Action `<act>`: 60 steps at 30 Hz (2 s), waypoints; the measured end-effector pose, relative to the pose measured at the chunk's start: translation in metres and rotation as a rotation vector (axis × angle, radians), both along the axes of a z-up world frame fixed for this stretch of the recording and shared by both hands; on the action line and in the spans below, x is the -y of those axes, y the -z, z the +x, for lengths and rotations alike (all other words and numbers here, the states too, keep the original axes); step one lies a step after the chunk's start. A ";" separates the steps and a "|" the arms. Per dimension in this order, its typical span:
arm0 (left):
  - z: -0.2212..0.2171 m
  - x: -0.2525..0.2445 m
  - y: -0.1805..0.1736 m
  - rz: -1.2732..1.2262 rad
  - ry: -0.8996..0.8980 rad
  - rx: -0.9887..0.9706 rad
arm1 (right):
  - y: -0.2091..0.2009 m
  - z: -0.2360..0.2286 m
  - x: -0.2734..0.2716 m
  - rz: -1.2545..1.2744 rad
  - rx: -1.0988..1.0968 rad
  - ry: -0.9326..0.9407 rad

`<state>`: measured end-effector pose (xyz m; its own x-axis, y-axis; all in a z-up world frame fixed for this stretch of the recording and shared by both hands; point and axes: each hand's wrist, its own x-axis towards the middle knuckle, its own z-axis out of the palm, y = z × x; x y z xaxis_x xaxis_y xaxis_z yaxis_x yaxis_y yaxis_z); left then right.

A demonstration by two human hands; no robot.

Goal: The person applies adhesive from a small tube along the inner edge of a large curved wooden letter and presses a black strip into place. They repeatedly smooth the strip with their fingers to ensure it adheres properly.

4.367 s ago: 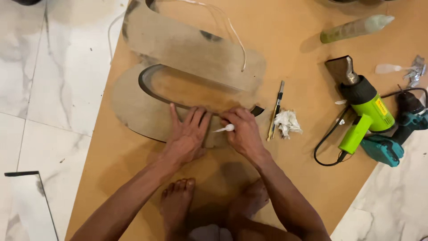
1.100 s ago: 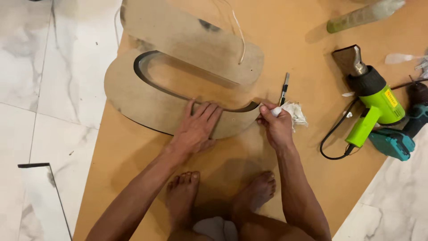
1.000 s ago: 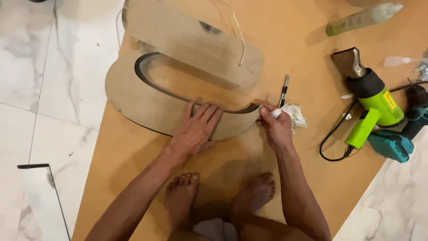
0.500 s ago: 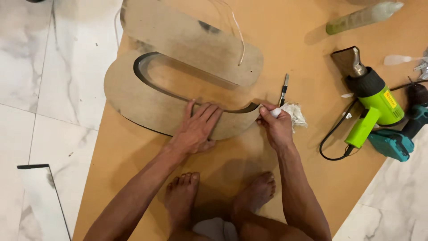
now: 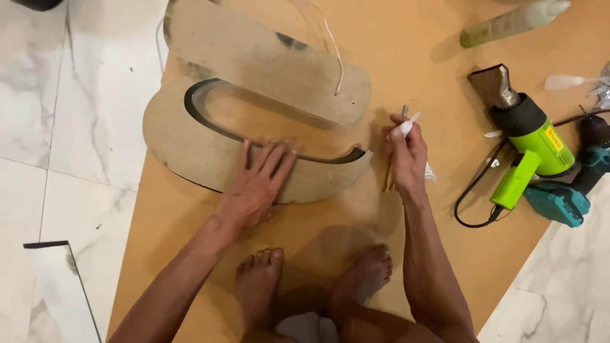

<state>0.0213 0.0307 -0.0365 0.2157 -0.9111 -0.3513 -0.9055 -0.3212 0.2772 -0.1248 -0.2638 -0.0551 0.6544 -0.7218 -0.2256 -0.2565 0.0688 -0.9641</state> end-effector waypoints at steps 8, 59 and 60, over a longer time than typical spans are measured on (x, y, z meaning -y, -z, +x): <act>0.055 -0.053 -0.053 0.074 -0.470 -0.147 | 0.031 0.015 0.017 -0.418 -0.004 -0.079; 0.042 -0.059 0.073 -1.315 -1.509 -0.461 | 0.004 0.052 -0.184 -1.139 -0.096 -0.672; 0.040 -0.059 0.074 -1.323 -1.513 -0.467 | 0.002 0.054 -0.187 -1.141 -0.085 -0.654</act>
